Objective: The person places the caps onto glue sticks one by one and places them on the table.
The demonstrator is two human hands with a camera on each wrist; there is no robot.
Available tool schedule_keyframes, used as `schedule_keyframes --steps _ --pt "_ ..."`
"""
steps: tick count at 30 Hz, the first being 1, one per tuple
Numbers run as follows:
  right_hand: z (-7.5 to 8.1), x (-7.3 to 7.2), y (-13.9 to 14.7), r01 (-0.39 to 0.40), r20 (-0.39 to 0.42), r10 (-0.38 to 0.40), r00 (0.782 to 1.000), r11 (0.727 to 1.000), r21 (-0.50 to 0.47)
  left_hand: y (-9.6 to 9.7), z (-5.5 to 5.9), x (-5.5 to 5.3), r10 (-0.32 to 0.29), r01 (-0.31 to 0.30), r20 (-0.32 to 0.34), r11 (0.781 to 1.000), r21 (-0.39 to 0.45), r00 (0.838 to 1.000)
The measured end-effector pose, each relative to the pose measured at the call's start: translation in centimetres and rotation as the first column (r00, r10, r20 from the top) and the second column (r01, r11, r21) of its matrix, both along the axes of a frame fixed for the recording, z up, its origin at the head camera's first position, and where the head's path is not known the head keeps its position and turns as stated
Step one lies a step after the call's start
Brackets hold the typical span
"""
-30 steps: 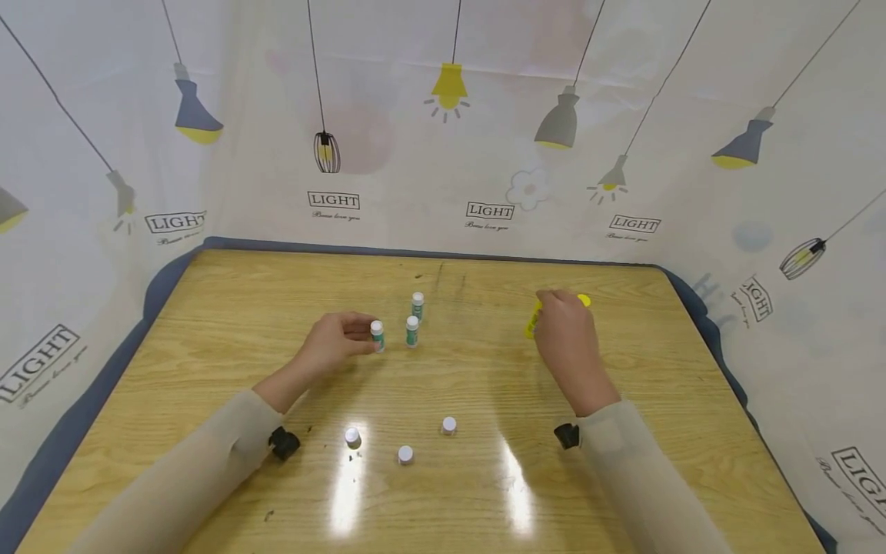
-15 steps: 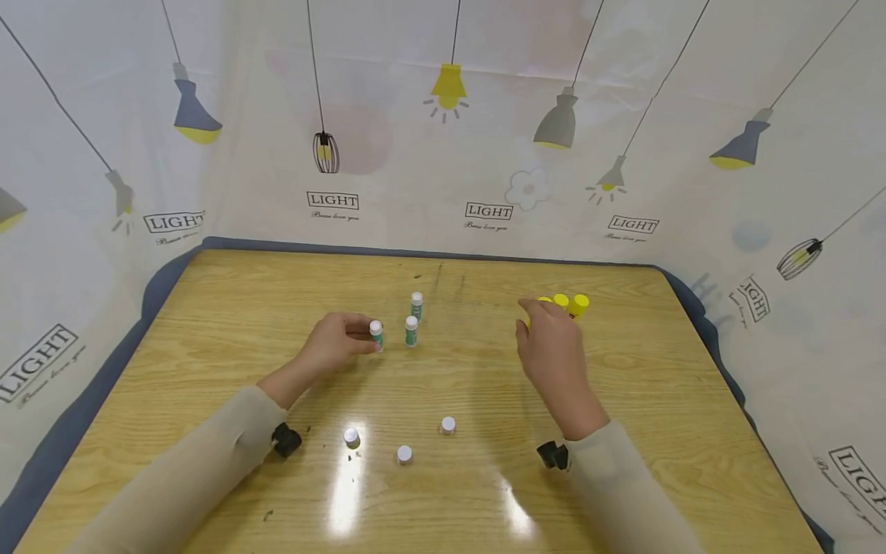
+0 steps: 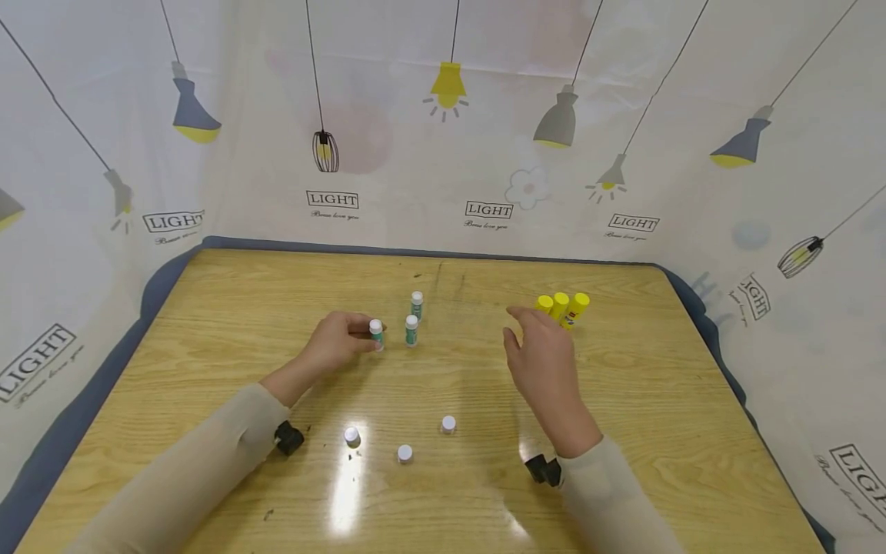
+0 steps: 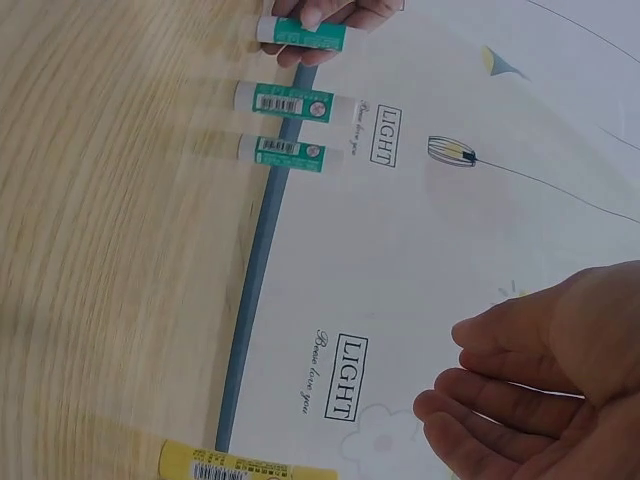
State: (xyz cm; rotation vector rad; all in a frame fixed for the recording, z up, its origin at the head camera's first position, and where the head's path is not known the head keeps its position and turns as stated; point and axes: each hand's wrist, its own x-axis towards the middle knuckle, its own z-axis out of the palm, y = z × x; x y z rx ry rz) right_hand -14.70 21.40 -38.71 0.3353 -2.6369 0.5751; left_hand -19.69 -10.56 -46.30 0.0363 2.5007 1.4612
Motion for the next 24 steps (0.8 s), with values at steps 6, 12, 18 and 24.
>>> schedule_keyframes --steps 6,12,18,24 --pt "-0.2 0.4 -0.3 -0.011 -0.026 0.011 1.0 1.0 -0.023 -0.1 0.1 0.2 -0.014 0.015 -0.012 1.0 0.02 1.0" --pt "-0.5 0.7 -0.5 -0.002 0.008 0.002 1.0 1.0 -0.025 -0.3 0.2 0.4 -0.014 0.015 -0.012 1.0 0.026 1.0" --pt "-0.7 0.9 -0.7 0.006 0.034 -0.005 0.999 1.0 -0.026 -0.2 0.4 0.5 -0.019 0.019 -0.01 0.999 0.03 1.0" --pt "-1.0 1.0 -0.8 0.006 0.07 -0.003 0.998 0.999 -0.032 -0.3 0.7 0.7 -0.021 0.022 -0.033 0.999 0.034 0.999"
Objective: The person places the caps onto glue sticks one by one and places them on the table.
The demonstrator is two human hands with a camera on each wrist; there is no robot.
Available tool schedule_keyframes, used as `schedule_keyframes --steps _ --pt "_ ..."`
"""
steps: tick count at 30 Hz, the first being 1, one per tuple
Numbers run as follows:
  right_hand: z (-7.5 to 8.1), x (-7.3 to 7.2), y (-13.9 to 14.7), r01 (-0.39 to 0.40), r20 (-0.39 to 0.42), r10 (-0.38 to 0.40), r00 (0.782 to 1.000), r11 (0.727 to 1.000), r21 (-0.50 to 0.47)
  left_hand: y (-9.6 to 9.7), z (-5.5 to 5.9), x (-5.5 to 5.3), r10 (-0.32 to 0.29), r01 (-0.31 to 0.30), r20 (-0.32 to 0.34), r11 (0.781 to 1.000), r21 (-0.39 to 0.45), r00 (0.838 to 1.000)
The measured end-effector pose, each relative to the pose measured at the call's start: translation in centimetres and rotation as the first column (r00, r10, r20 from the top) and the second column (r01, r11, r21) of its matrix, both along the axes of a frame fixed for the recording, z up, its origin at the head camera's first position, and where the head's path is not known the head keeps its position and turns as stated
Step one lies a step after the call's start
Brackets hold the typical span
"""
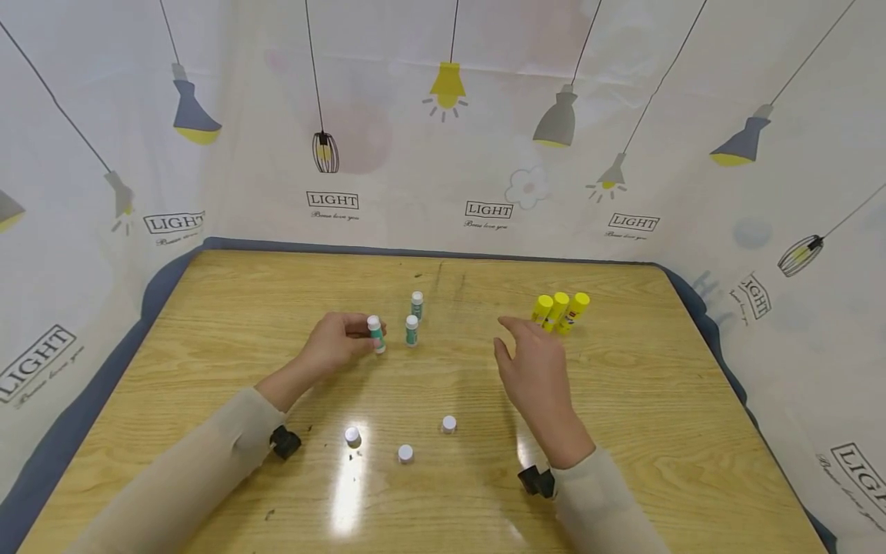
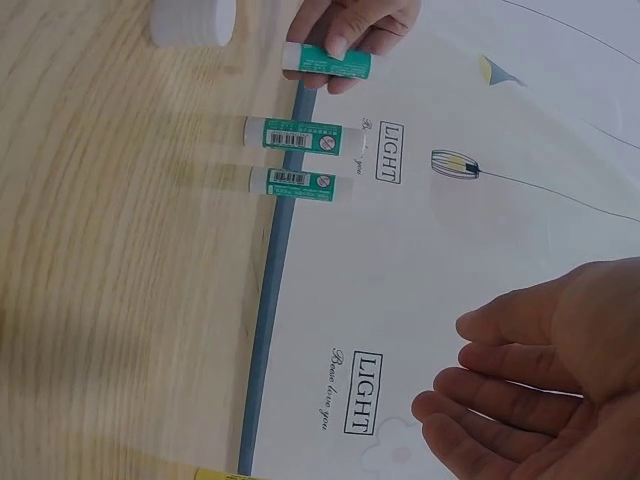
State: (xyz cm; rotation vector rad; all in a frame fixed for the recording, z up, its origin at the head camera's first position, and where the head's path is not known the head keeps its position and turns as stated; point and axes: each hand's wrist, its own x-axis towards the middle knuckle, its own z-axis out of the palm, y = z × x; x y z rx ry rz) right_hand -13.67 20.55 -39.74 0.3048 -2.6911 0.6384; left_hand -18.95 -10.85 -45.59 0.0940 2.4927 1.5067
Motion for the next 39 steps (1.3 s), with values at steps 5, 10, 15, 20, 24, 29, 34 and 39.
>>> schedule_keyframes --steps 5,10,15,20,24,29,34,39 --pt "-0.2 0.1 -0.1 -0.006 0.007 0.006 1.0 1.0 0.001 0.0 0.2 0.1 0.016 -0.016 -0.045 1.0 0.011 0.999" --pt "-0.5 0.3 -0.2 -0.019 0.002 0.019 1.0 1.0 -0.002 0.1 0.4 0.1 0.03 -0.029 -0.09 0.999 0.012 0.996" --pt "-0.7 0.4 -0.5 -0.023 0.023 0.023 0.999 1.0 0.002 0.1 0.6 0.3 0.033 -0.03 -0.121 0.999 0.033 0.992" --pt "-1.1 0.6 -0.8 -0.042 0.04 0.041 0.998 0.999 0.008 0.2 0.8 0.7 0.039 -0.034 -0.149 0.999 0.041 0.988" --pt "-1.3 0.8 -1.0 -0.055 0.057 0.055 0.997 0.998 0.01 0.2 1.0 1.0 0.038 -0.031 -0.203 0.999 0.037 0.978" --pt "-1.8 0.9 -1.2 -0.068 0.077 0.067 0.995 0.998 0.006 0.2 1.1 1.6 0.051 -0.042 -0.251 0.998 0.042 0.967" --pt "-2.1 1.1 -1.4 -0.077 0.111 0.077 0.991 0.997 -0.005 0.4 1.1 2.0 0.059 -0.049 -0.302 0.998 0.041 0.952" --pt "-2.4 1.5 -1.8 -0.102 0.155 0.105 0.982 0.994 -0.024 0.3 1.4 2.5 0.095 -0.082 -0.345 0.995 0.052 0.934"
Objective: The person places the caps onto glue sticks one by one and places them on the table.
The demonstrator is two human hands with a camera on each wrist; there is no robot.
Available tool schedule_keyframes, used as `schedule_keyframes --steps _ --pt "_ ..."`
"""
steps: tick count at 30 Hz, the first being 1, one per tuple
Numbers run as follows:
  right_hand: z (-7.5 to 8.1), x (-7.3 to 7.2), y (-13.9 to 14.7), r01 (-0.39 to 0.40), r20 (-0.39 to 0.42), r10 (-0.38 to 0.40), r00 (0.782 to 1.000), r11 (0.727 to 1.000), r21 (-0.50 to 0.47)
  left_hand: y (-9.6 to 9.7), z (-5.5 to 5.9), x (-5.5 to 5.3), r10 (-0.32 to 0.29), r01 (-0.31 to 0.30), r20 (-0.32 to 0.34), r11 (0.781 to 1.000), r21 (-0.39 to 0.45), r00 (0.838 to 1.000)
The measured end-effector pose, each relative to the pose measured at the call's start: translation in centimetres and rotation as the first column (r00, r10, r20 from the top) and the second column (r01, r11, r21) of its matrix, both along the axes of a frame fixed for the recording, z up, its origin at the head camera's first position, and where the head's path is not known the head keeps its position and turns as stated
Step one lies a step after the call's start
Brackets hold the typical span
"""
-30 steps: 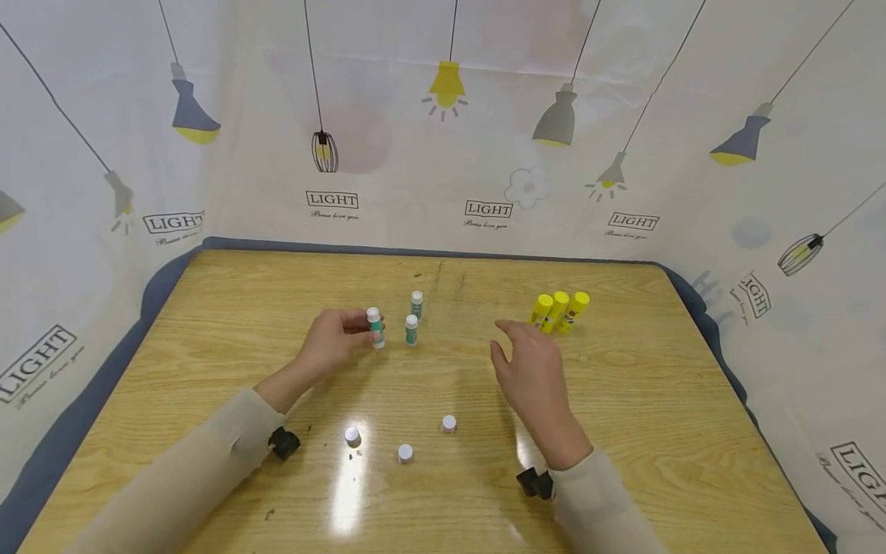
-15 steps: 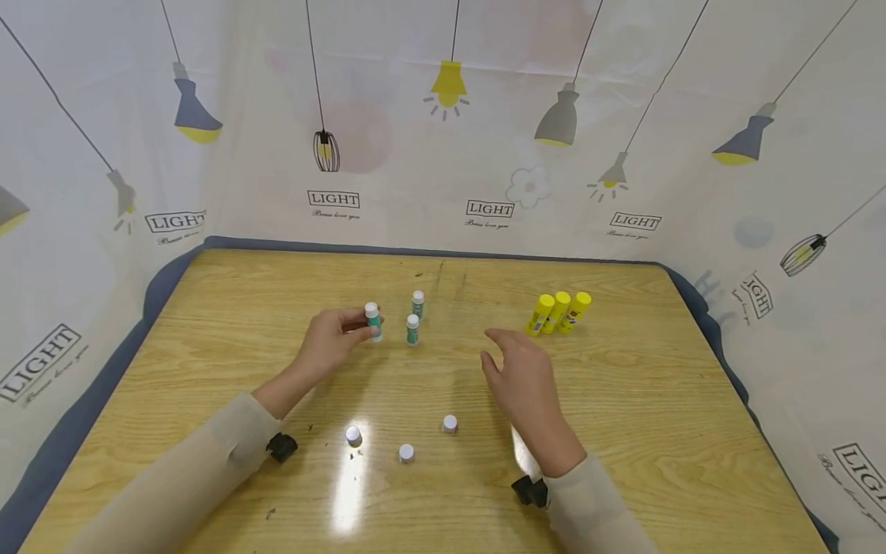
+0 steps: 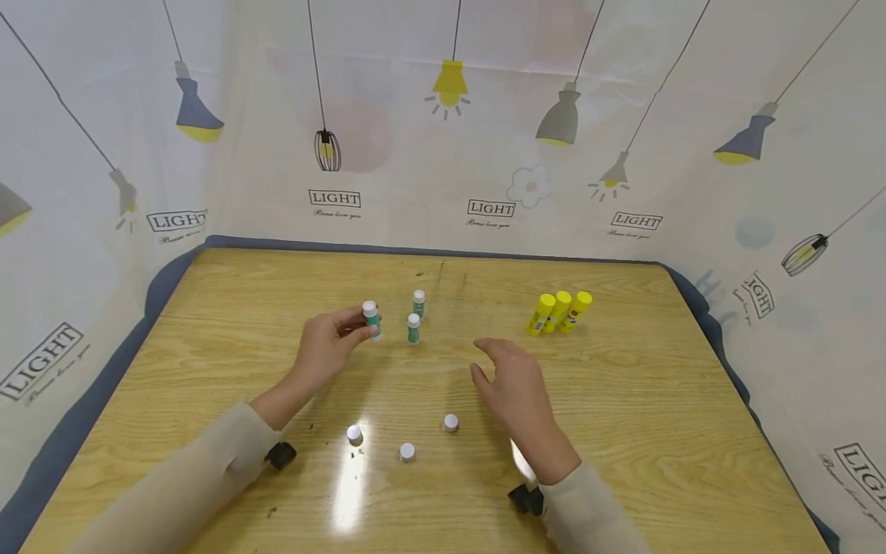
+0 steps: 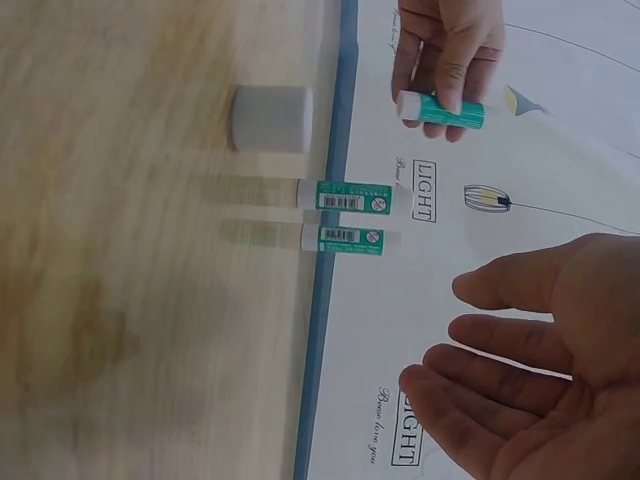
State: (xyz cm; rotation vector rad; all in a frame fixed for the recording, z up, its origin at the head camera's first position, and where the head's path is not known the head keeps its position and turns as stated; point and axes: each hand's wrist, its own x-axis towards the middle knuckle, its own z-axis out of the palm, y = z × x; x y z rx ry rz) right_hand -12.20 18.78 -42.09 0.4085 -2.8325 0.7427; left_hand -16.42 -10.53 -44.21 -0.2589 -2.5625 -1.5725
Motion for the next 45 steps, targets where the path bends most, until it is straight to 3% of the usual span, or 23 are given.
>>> schedule_keyframes --steps 8,16,35,45 --pt "-1.0 0.7 -0.7 -0.03 0.065 0.031 0.997 0.999 -0.018 -0.3 0.5 1.0 0.066 -0.062 -0.045 0.995 0.08 0.997" --pt "-2.1 1.3 -1.2 -0.072 0.131 0.077 0.988 0.996 -0.045 -0.1 1.0 1.6 0.068 -0.059 -0.061 0.99 0.131 0.996" --pt "-2.4 1.9 -2.1 -0.166 0.259 0.15 0.954 0.985 0.043 0.1 1.9 2.2 0.076 -0.063 -0.083 0.986 0.155 0.994" --pt "-2.6 2.2 -2.1 -0.215 0.247 0.199 0.948 0.976 0.041 0.0 2.2 2.5 0.074 -0.059 -0.096 0.987 0.148 0.993"
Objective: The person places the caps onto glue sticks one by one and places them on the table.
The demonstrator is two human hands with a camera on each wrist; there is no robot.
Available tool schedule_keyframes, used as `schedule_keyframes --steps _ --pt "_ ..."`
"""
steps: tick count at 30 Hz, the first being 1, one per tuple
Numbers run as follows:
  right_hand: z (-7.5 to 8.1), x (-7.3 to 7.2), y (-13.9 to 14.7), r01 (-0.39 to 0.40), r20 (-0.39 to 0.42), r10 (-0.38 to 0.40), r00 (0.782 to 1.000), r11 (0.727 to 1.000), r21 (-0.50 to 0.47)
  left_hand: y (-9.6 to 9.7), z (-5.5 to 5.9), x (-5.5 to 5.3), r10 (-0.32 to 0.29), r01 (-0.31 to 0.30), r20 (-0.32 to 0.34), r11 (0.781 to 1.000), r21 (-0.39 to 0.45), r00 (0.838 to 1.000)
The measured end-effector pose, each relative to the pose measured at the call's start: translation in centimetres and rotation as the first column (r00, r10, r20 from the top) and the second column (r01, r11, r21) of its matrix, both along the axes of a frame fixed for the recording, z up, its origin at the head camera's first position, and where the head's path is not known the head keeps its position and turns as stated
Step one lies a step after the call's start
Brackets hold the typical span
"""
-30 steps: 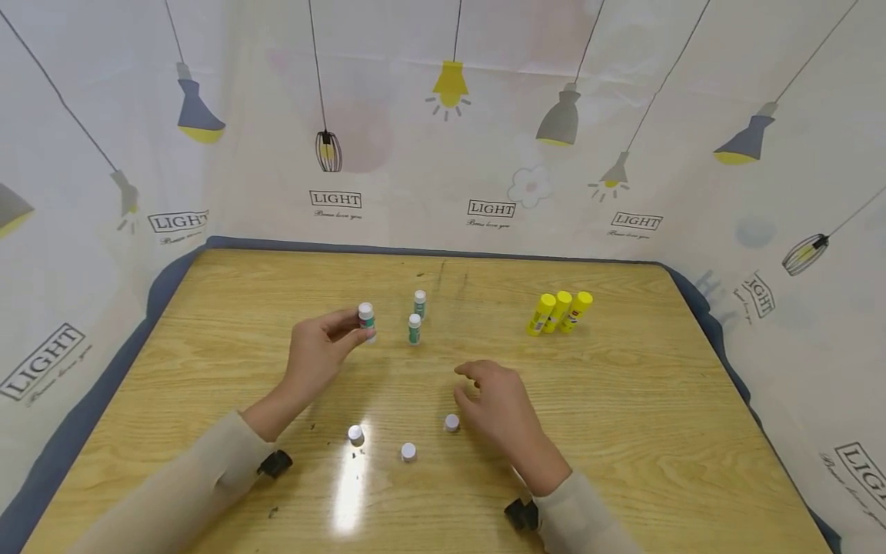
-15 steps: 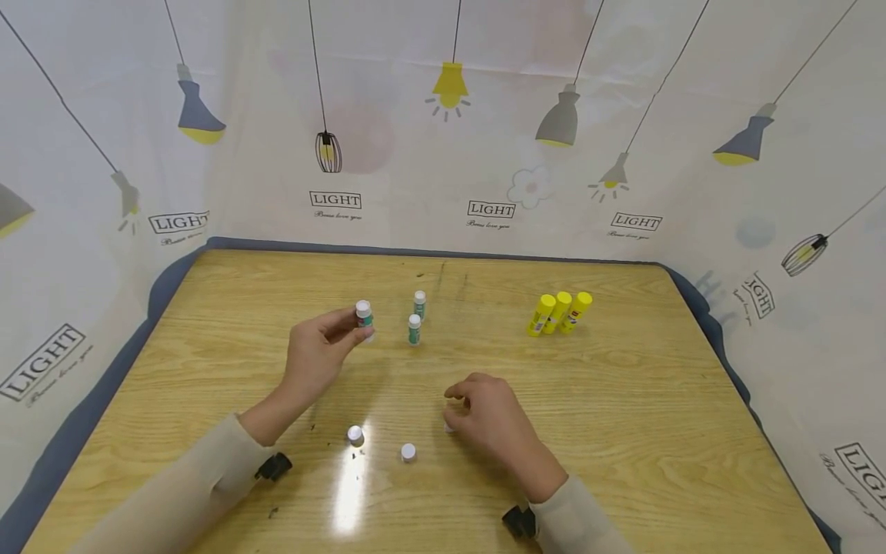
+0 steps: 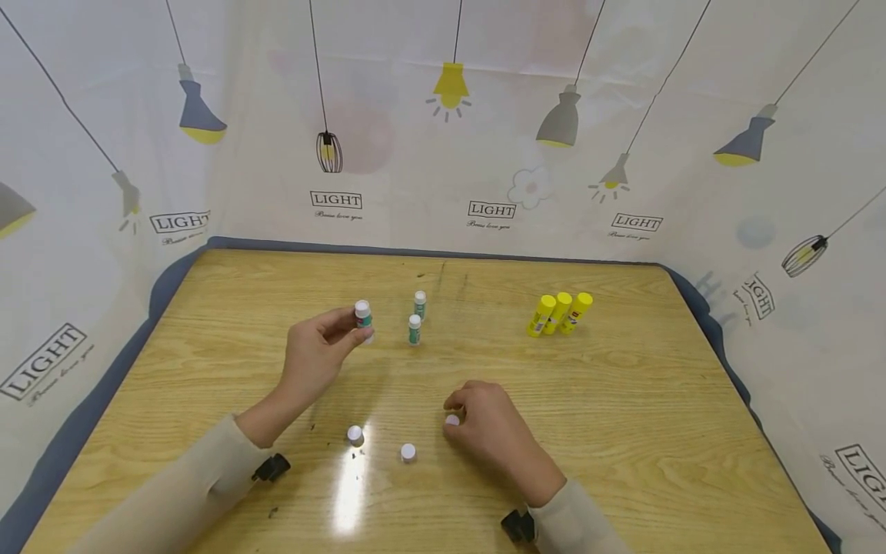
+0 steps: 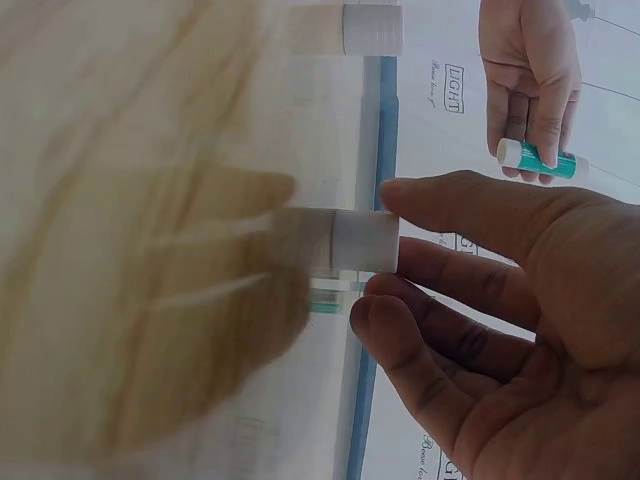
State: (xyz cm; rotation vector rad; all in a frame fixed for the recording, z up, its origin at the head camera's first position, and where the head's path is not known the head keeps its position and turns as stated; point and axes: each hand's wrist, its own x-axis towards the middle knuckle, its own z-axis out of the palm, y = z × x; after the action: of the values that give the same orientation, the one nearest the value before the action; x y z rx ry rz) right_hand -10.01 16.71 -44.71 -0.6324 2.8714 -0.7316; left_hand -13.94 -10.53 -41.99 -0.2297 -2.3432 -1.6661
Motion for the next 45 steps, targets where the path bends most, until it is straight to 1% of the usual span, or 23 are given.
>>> schedule_keyframes --steps 3,8,11,16,24,31,35,40,45 --pt "0.0 0.1 0.0 -0.003 -0.001 0.003 1.0 1.0 -0.013 0.0 0.0 0.0 -0.004 0.004 -0.008 1.0 0.002 1.0" --pt "-0.2 0.2 -0.1 -0.015 -0.015 0.015 1.0 1.0 -0.01 0.1 0.0 0.1 -0.024 0.025 -0.016 0.998 0.053 1.0" --pt "-0.2 0.2 -0.1 -0.022 -0.025 0.022 0.999 1.0 0.003 0.1 -0.1 0.2 -0.035 0.035 -0.007 0.996 0.08 0.999" --pt "-0.1 0.2 -0.2 -0.015 -0.044 0.016 0.999 1.0 0.02 0.1 0.0 0.4 -0.043 0.043 0.002 0.994 0.096 0.999" --pt "0.1 -0.1 -0.6 0.012 -0.056 -0.011 0.998 1.0 0.012 0.0 0.2 0.7 -0.075 0.076 -0.015 0.99 0.12 0.997" --pt "0.5 -0.1 -0.9 0.059 -0.041 -0.061 0.997 0.998 -0.037 -0.1 0.1 0.8 -0.066 0.068 -0.052 0.997 0.037 0.996" --pt "0.7 0.0 -0.9 0.091 -0.033 -0.094 0.995 0.993 -0.075 0.0 0.2 0.9 -0.063 0.064 -0.076 0.998 0.007 0.995" --pt "1.1 -0.1 -0.8 0.127 -0.037 -0.134 0.99 0.981 -0.143 -0.1 0.1 1.0 -0.064 0.056 -0.132 0.996 -0.068 0.989" --pt "1.5 -0.4 -0.6 0.136 -0.052 -0.152 0.987 0.963 -0.232 -0.1 -0.1 1.0 -0.069 0.046 -0.168 0.99 -0.134 0.983"
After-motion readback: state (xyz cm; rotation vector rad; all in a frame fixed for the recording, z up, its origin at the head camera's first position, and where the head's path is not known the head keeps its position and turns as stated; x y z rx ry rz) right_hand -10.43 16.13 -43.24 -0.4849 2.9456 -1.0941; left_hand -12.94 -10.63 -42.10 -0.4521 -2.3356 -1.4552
